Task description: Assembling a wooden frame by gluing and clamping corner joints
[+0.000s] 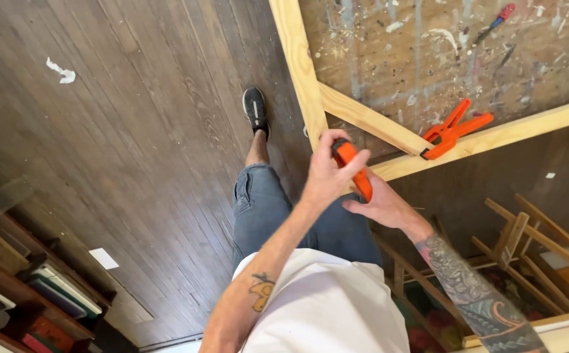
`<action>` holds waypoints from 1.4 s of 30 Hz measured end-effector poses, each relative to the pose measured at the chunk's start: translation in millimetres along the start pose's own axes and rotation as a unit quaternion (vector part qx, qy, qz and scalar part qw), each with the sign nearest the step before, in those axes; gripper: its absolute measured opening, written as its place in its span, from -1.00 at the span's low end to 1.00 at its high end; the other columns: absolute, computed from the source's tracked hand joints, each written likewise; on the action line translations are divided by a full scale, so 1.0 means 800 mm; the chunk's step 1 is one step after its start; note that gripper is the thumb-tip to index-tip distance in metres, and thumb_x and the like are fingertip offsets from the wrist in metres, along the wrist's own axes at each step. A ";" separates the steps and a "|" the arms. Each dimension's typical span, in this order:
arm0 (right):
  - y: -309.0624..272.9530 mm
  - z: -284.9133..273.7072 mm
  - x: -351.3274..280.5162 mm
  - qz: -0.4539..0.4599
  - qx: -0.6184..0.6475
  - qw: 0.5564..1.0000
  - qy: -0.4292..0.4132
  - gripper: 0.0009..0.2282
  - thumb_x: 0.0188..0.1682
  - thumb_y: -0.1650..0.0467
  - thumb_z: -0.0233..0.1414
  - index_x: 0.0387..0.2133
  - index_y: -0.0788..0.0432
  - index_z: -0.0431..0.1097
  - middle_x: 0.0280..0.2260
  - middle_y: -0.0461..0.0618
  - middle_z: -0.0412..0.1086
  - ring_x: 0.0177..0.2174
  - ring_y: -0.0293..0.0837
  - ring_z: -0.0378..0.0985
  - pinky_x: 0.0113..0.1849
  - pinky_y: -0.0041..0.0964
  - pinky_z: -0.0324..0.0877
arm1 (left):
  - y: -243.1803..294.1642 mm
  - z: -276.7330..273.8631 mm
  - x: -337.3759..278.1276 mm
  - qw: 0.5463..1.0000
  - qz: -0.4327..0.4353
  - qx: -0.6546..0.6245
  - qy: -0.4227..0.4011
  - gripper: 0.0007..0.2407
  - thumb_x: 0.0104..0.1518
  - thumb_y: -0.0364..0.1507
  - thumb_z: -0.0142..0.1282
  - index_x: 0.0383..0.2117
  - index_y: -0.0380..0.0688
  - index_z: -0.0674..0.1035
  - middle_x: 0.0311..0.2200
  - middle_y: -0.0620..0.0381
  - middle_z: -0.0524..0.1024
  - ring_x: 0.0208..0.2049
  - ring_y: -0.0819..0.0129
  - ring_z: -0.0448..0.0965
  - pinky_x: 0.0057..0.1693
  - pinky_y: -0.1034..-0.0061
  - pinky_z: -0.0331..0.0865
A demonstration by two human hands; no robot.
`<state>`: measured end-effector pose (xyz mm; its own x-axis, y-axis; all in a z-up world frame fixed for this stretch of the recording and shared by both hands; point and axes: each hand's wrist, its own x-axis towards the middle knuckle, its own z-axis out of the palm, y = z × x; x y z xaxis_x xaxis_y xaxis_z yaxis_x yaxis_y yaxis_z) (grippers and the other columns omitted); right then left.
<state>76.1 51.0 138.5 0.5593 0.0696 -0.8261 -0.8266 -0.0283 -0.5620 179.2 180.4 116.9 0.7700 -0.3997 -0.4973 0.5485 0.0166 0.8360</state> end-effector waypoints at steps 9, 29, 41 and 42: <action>-0.047 -0.062 0.039 -0.064 -0.165 0.984 -0.021 -0.47 -0.26 0.47 0.27 0.07 0.24 0.38 -0.15 0.13 0.45 -0.14 0.02 0.50 -0.09 0.07 0.44 | -0.007 0.042 0.024 0.994 0.055 -0.038 0.091 -0.69 0.04 -0.38 0.40 -0.18 -0.02 0.47 -0.34 0.20 0.44 -0.33 0.44 0.56 -0.13 0.57 0.44; -0.014 0.154 0.058 -0.063 0.165 0.976 0.125 -0.39 -0.28 0.57 0.23 0.16 0.23 0.32 0.00 0.22 0.47 0.02 0.12 0.51 0.01 0.08 0.44 | 0.039 -0.071 -0.005 0.922 -0.193 0.333 0.026 -0.42 -0.31 -0.12 0.58 -0.17 -0.10 0.56 -0.24 -0.03 0.62 -0.12 0.05 0.69 0.01 0.28 0.56; -0.026 0.316 0.190 0.047 0.324 0.876 0.354 -0.58 -0.26 0.37 0.22 -0.06 0.12 0.45 -0.14 0.15 0.51 -0.09 0.11 0.56 -0.05 0.03 0.42 | 0.105 -0.168 0.181 0.735 0.106 0.576 -0.343 -0.28 -0.10 0.04 0.40 0.17 -0.13 0.48 0.06 -0.07 0.53 0.18 0.00 0.48 0.32 0.13 0.30; -0.029 0.313 0.198 0.059 0.352 0.858 0.371 -0.61 -0.25 0.36 0.20 -0.09 0.14 0.43 -0.16 0.16 0.52 -0.09 0.14 0.57 -0.05 0.06 0.43 | 0.118 -0.135 0.203 0.628 0.199 0.637 -0.400 -0.24 -0.16 -0.09 0.46 0.24 -0.10 0.41 0.13 -0.05 0.44 0.23 0.03 0.42 0.38 0.14 0.18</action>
<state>168.4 312.6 30.8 0.1394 -0.5531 -0.8213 -0.5678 0.6349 -0.5239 391.3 216.2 89.6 0.0732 -0.9372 -0.3411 -0.7345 -0.2820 0.6173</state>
